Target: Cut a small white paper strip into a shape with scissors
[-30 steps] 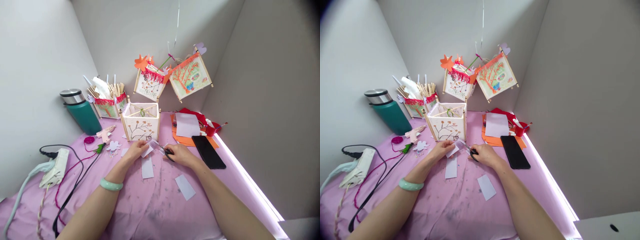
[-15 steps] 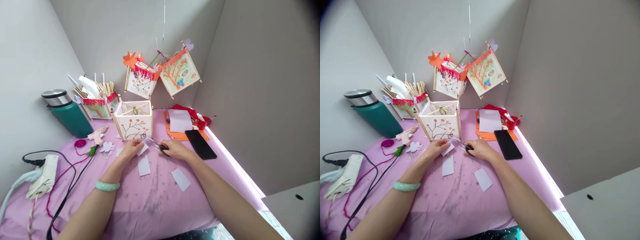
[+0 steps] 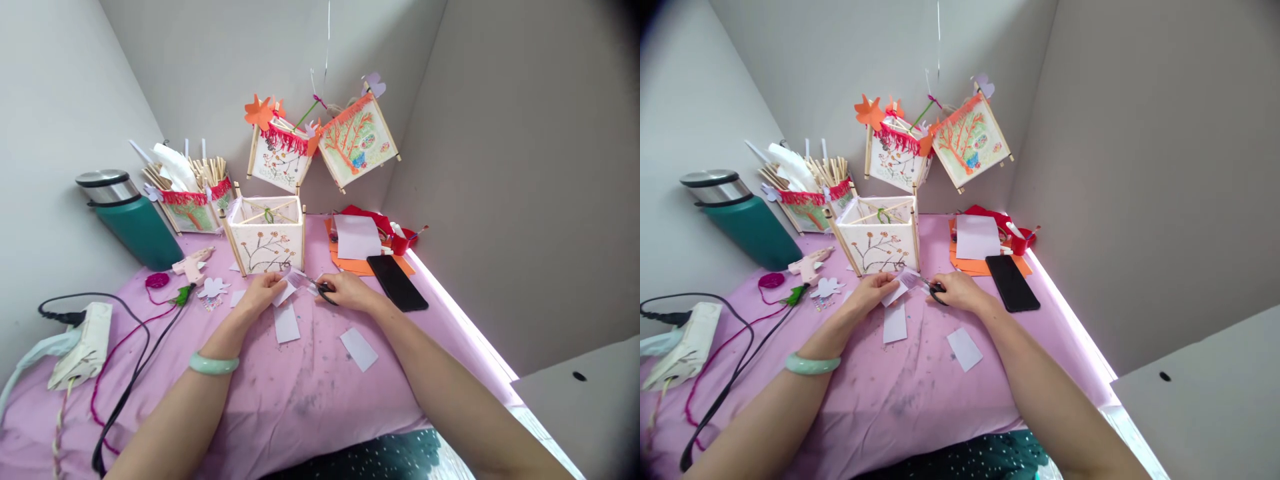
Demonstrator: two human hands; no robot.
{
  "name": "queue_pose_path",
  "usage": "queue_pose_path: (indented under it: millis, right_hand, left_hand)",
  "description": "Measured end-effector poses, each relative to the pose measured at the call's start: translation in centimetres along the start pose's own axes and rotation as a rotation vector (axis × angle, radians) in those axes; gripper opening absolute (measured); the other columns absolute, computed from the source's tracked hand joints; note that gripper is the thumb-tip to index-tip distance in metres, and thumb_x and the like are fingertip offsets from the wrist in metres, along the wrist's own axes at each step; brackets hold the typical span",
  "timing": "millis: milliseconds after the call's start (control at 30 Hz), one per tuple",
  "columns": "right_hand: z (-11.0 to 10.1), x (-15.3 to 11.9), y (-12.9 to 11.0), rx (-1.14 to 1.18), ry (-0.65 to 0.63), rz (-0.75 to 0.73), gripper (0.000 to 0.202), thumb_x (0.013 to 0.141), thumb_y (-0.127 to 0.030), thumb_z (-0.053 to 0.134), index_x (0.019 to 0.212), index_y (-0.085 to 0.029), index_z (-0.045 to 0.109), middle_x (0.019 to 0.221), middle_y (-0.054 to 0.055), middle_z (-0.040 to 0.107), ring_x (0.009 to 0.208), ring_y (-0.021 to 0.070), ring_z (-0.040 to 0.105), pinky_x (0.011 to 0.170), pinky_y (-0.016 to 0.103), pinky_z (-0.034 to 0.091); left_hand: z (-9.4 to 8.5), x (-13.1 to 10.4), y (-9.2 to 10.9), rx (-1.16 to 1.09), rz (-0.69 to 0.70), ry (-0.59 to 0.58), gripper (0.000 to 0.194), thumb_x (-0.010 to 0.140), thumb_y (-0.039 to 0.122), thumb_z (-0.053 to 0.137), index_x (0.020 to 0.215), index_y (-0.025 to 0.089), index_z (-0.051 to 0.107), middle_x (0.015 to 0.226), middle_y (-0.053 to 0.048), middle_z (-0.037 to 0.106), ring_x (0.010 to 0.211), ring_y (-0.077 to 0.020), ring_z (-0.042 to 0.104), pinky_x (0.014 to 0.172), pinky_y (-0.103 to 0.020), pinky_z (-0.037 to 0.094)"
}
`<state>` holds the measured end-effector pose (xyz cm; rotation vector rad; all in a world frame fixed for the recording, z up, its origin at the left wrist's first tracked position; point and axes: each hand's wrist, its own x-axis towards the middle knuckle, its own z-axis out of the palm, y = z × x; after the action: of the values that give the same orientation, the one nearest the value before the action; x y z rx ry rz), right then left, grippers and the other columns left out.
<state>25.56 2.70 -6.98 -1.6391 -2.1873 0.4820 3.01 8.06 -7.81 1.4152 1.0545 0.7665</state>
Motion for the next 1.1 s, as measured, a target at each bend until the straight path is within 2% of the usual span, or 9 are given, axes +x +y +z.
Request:
queue_pose_path:
  millis: [300, 500, 967, 1100]
  right_hand:
    - [0.04, -0.04, -0.11, -0.022, 0.004, 0.001, 0.024, 0.083, -0.04, 0.07, 0.101, -0.022, 0.07, 0.087, 0.002, 0.072, 0.073, 0.0159, 0.062, 0.061, 0.022, 0.035]
    - [0.12, -0.01, 0.02, -0.024, 0.002, 0.009, 0.026, 0.083, -0.04, 0.071, 0.102, -0.022, 0.07, 0.089, 0.002, 0.073, 0.075, 0.0154, 0.063, 0.061, 0.021, 0.035]
    - [0.12, -0.06, -0.02, -0.046, 0.011, 0.009, 0.024, 0.083, -0.041, 0.07, 0.1, -0.023, 0.07, 0.087, 0.0, 0.073, 0.072, 0.0144, 0.062, 0.059, 0.021, 0.034]
    - [0.16, -0.07, -0.06, -0.035, 0.015, 0.003, 0.024, 0.082, -0.039, 0.071, 0.099, -0.022, 0.07, 0.087, 0.001, 0.073, 0.073, 0.0148, 0.062, 0.06, 0.021, 0.035]
  left_hand:
    - [-0.01, -0.07, 0.25, 0.005, -0.008, -0.008, 0.021, 0.07, 0.031, 0.074, 0.068, 0.014, 0.06, 0.05, -0.001, 0.058, 0.044, -0.0096, 0.05, 0.044, -0.02, 0.035]
    - [-0.16, 0.18, -0.17, 0.008, -0.005, -0.03, 0.026, 0.07, 0.035, 0.072, 0.078, 0.013, 0.061, 0.053, -0.001, 0.06, 0.045, -0.0103, 0.052, 0.046, -0.021, 0.037]
    - [-0.17, 0.23, -0.35, 0.029, 0.014, -0.012, 0.025, 0.068, 0.035, 0.071, 0.073, 0.014, 0.058, 0.051, 0.0, 0.059, 0.044, -0.009, 0.05, 0.045, -0.02, 0.036]
    - [-0.19, 0.28, -0.31, 0.029, 0.021, -0.037, 0.027, 0.069, 0.036, 0.071, 0.076, 0.013, 0.06, 0.051, 0.0, 0.058, 0.045, -0.0092, 0.051, 0.045, -0.02, 0.036]
